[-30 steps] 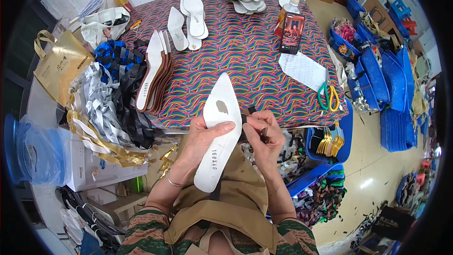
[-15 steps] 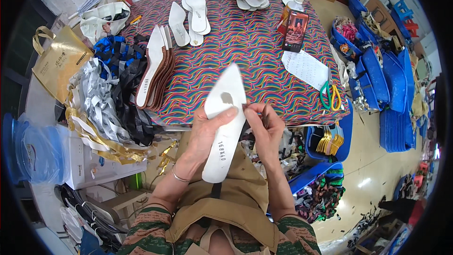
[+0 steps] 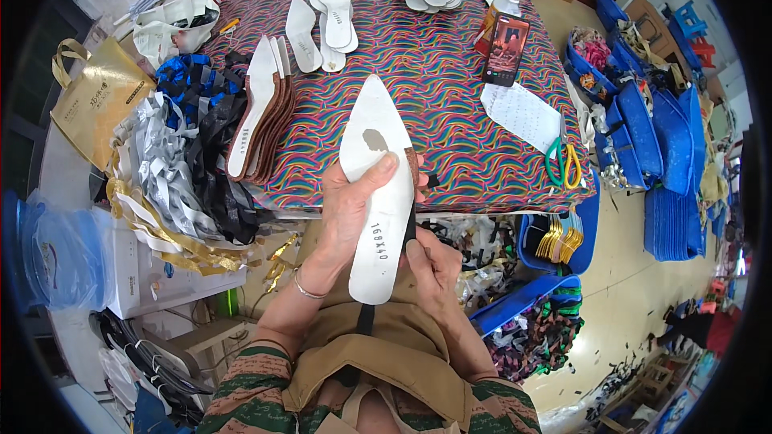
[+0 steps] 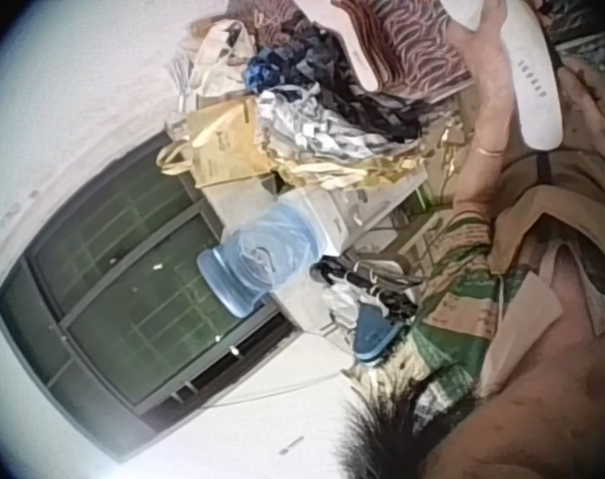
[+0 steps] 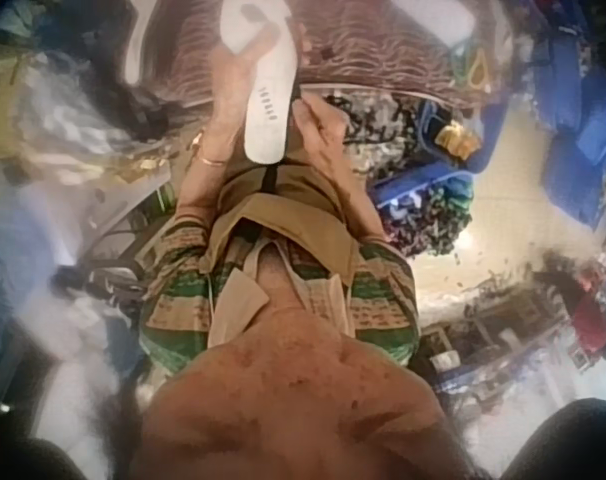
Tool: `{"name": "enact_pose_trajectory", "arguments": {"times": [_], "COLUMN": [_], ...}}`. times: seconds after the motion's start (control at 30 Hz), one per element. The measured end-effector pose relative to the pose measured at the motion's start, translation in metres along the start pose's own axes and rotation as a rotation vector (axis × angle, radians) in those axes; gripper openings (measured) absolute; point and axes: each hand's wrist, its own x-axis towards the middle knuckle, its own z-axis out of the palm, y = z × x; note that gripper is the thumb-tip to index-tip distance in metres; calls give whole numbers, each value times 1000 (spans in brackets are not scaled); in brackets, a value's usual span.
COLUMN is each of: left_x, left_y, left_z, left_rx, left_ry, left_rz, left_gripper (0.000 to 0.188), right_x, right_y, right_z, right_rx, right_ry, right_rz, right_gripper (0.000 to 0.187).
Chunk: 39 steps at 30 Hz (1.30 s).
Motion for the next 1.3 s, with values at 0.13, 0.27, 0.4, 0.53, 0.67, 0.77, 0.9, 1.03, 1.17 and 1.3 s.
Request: {"name": "enact_pose_trajectory", "arguments": {"times": [0.13,0.27,0.4,0.53,0.67,0.77,0.9,1.03,1.17,1.3], "left_x": [4,6,-9,-19,-9,-9,-17,-31,-27,-24], "left_y": [-4,-13,-26,-24,2,-5,-16,-29,-19,-19], "left_z": [4,5,0,-14,-11,-10,-12,-6,-15,-17], "left_rx": [-23,-29,-43,26,-21,26,-38,42,193,212], "left_ry": [38,49,-53,-41,-16,-31,-101,-313,-315,-297], "left_rz": [-13,21,-149,-190,-228,-166,-284,-296,-260,-232], "left_gripper": [33,29,28,29,24,31,15,11,13,15], "right_x": [7,12,34,22,-12,-15,28,69,64,56], "right_y": [1,5,3,8,8,13,11,-1,3,16], "right_z": [-2,-2,8,-2,-3,-9,-23,-30,-25,-23], "right_rx": [18,176,352,-55,-323,-278,-123,61,231,218], "right_ry": [11,39,235,51,-22,-32,114,-17,-128,-121], "right_rz": [105,179,138,9,-139,-149,-134,90,119,28], "right_gripper": [10,16,17,17,13,13,11,11,20,26]}}
